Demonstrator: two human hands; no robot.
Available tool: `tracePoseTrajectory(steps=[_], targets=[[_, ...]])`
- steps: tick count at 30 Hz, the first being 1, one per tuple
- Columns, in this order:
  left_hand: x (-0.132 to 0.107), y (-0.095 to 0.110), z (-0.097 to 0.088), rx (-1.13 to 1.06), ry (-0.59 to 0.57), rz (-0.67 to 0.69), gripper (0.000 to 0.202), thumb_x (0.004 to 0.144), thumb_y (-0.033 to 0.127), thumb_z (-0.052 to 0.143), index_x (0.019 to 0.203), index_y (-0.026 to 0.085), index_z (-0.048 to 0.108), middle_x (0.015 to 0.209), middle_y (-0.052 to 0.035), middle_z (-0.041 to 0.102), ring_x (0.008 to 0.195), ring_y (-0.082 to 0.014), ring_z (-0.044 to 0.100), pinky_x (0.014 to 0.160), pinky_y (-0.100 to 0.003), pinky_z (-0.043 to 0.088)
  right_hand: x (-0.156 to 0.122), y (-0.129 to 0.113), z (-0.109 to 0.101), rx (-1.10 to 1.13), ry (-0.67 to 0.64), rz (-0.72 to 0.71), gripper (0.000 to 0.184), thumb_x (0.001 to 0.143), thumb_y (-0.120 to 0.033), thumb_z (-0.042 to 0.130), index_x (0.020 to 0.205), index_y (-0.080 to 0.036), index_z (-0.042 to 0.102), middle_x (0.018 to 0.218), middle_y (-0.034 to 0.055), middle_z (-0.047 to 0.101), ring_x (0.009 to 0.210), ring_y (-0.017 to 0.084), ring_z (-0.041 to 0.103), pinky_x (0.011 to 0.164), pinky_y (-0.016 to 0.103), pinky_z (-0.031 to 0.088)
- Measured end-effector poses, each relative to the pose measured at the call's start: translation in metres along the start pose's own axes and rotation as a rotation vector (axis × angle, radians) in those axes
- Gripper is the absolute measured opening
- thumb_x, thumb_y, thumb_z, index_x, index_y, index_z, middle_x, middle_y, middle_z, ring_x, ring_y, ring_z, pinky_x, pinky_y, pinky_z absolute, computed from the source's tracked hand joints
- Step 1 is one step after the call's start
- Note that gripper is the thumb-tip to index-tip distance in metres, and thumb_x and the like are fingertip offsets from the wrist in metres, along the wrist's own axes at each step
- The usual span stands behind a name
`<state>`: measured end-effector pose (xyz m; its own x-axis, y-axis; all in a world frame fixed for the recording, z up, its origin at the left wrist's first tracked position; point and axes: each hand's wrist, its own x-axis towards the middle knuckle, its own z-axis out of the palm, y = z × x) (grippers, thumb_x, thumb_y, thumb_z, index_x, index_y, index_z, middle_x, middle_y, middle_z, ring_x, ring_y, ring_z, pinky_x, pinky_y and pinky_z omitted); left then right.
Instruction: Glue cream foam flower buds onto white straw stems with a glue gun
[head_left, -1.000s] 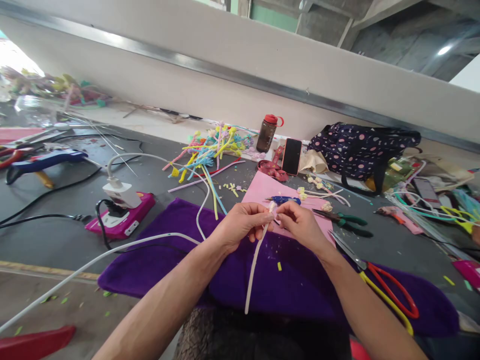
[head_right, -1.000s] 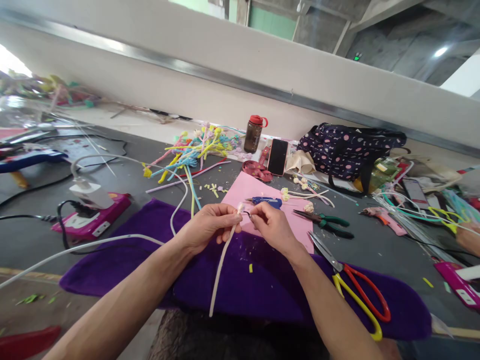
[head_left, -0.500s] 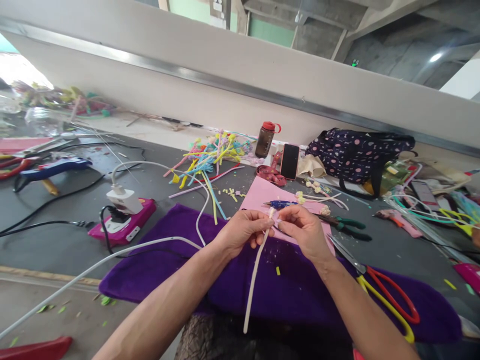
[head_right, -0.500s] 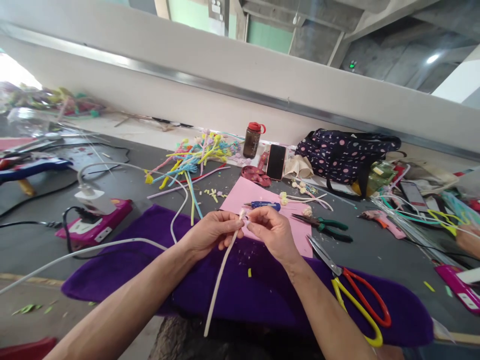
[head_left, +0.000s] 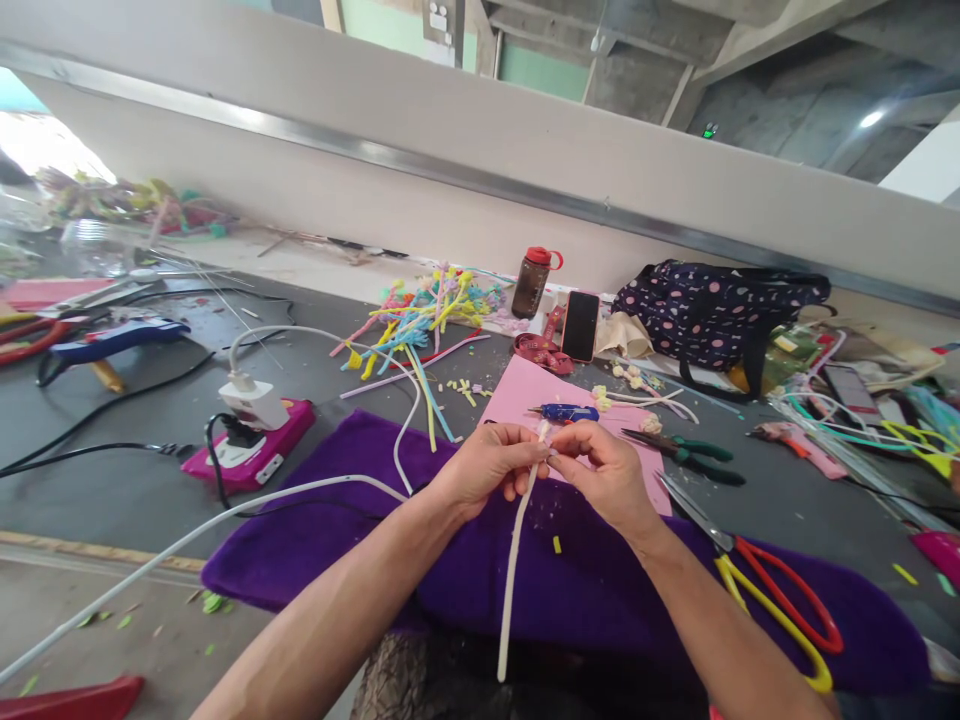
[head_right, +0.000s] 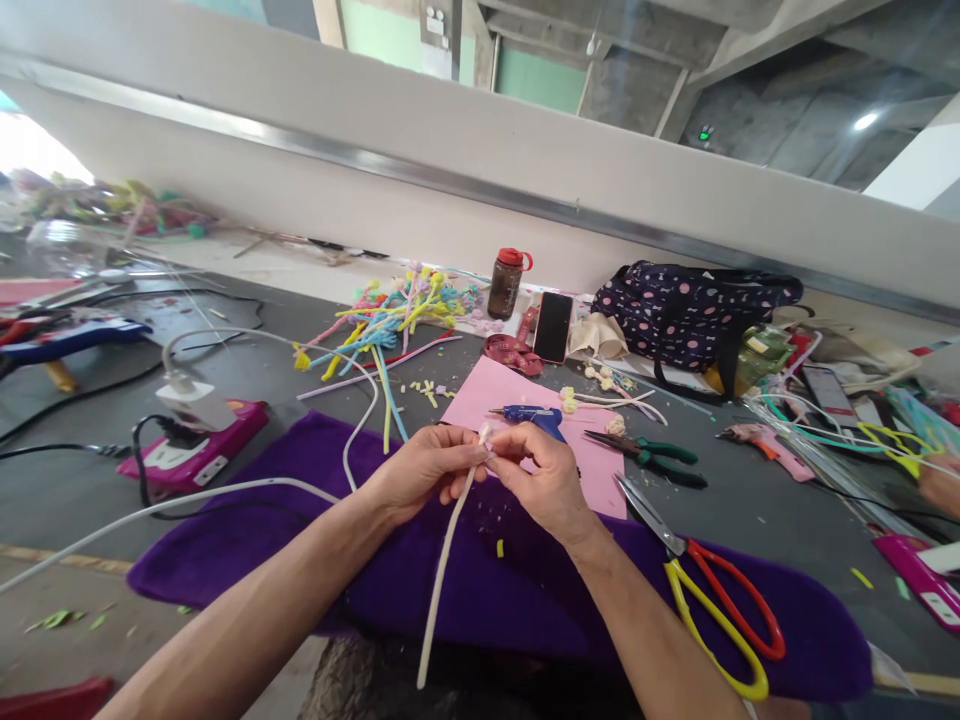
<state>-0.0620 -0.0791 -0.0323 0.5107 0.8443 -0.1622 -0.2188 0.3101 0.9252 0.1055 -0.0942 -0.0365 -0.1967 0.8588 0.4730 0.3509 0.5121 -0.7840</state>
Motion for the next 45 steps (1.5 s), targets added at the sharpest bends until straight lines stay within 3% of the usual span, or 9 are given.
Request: tracePoseTrajectory(steps=[6,16,23,35,45], targets=[[-0.001,-0.001,0.001,-0.017,-0.036,0.031,0.024,0.07,0.033,0.065,0.065,0.011,0.058,0.059,-0.001,0.061,0.036,-0.0023,0.045,0.032,-0.012,0.031,-0.001,-0.001,-0.004,0.21,-0.058,0.138,0.005,0.076,-0.022,0.063,0.08,-0.019,0.062,0.072,-0.0005,0.062,0.062,0.012,0.059,0.058,0.023,0.047],[-0.002,0.0,0.0,-0.03,-0.035,-0.013,0.022,0.07,0.032,0.065,0.064,0.011,0.058,0.057,-0.0007,0.061,0.035,-0.0022,0.041,0.033,-0.014,0.028,0.0,-0.002,-0.008,0.282,-0.141,0.274,0.01,0.075,-0.027,0.063,0.078,-0.017,0.061,0.062,-0.0022,0.058,0.053,0.01,0.054,0.051,0.023,0.045],[-0.003,0.003,0.001,0.02,-0.026,-0.061,0.023,0.068,0.031,0.065,0.06,0.011,0.061,0.046,0.0018,0.053,0.032,-0.0004,0.025,0.034,-0.019,0.011,0.013,-0.007,-0.035,0.157,-0.074,0.182,0.009,0.075,-0.025,0.062,0.077,-0.017,0.062,0.063,-0.0008,0.056,0.052,0.01,0.051,0.048,0.023,0.043],[-0.002,0.004,0.0,0.181,-0.083,-0.111,0.018,0.069,0.029,0.062,0.07,0.012,0.067,0.041,0.0036,0.049,0.031,-0.0031,0.031,0.033,-0.019,0.015,0.018,-0.023,-0.042,-0.104,-0.235,-0.054,0.006,0.074,-0.016,0.06,0.072,-0.019,0.065,0.075,0.0035,0.062,0.067,0.015,0.055,0.059,0.028,0.044],[-0.002,0.003,0.001,0.246,-0.082,-0.134,0.019,0.067,0.031,0.062,0.068,0.012,0.067,0.039,0.0048,0.046,0.031,-0.0034,0.029,0.034,-0.019,0.015,0.015,-0.029,-0.042,-0.231,-0.349,-0.112,0.01,0.075,-0.012,0.058,0.072,-0.02,0.063,0.077,0.0033,0.062,0.073,0.017,0.058,0.07,0.031,0.046]])
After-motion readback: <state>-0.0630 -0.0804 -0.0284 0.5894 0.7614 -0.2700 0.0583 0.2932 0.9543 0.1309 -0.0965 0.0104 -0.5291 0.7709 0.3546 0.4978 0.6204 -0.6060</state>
